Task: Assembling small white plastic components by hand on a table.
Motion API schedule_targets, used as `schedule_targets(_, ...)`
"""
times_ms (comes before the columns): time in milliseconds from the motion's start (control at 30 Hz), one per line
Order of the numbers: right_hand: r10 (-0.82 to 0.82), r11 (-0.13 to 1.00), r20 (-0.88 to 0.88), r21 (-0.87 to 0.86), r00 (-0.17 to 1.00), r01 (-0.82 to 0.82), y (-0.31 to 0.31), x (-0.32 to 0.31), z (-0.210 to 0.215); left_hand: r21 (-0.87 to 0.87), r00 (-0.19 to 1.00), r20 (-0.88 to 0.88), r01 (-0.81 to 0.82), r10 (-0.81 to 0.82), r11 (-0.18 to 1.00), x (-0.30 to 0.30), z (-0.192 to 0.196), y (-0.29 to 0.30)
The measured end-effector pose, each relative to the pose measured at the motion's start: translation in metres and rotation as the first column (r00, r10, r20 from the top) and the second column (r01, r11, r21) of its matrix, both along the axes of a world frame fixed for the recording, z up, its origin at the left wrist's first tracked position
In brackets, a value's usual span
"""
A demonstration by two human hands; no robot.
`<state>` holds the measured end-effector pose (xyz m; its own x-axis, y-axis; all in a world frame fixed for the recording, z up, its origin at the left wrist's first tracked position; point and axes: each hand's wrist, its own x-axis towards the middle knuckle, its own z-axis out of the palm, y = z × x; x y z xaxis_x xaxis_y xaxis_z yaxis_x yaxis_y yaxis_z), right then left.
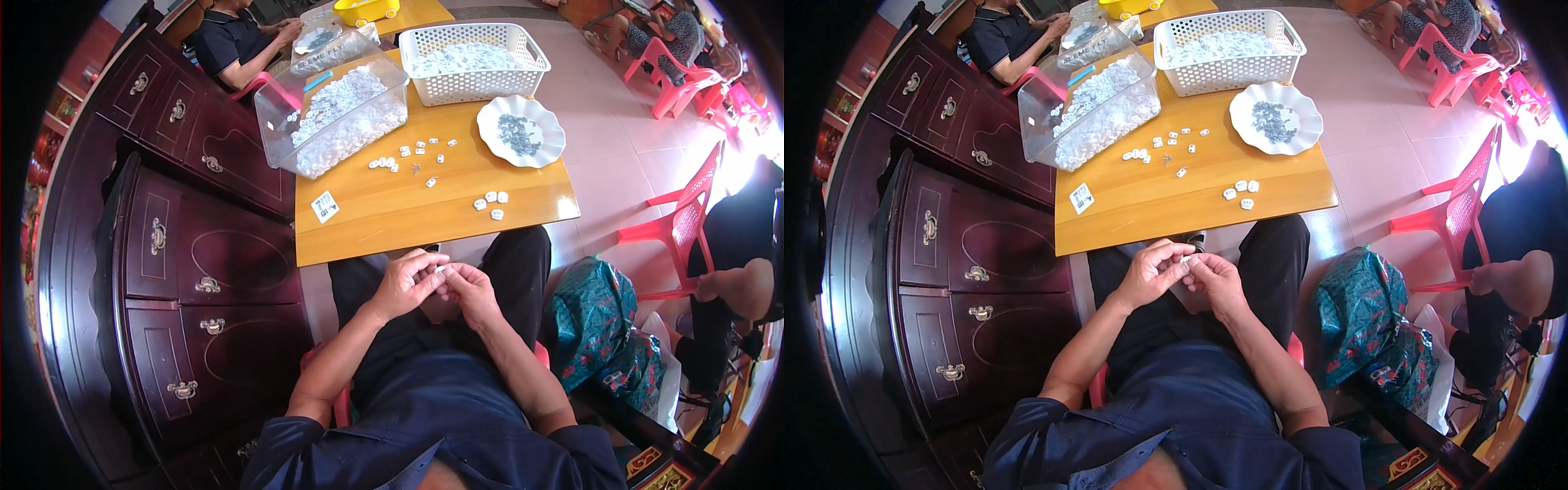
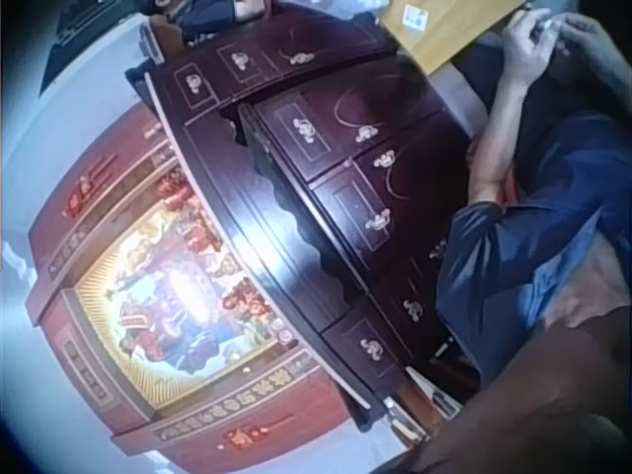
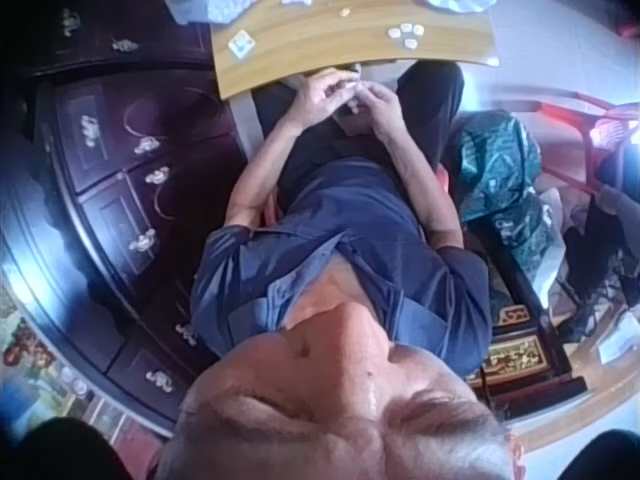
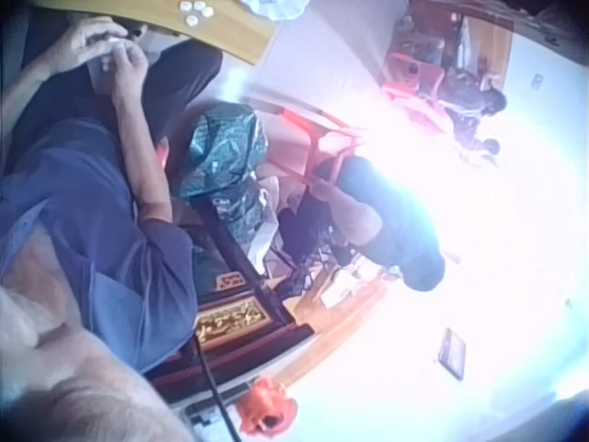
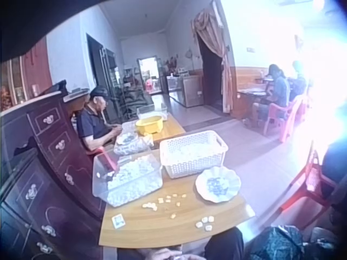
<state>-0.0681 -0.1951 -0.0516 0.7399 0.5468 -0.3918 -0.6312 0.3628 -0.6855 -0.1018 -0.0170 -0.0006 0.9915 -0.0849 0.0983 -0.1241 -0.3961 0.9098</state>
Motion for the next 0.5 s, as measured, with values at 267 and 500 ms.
schedule_targets(267, -0.039, 0.999, 0.000, 0.015, 0.999, 0.039, 0.000, 0.001, 0.005, 0.343, 0.973, 0.228, -0.124, 0.045, 0.931, 0.000, -0.001, -0.017)
schedule_targets(500, -0.028, 0.999, -0.105, 0.032, 0.994, 0.032, -0.005, 0.003, 0.009, 0.357, 0.964, 0.264, -0.119, 0.023, 0.926, 0.001, 0.005, -0.015)
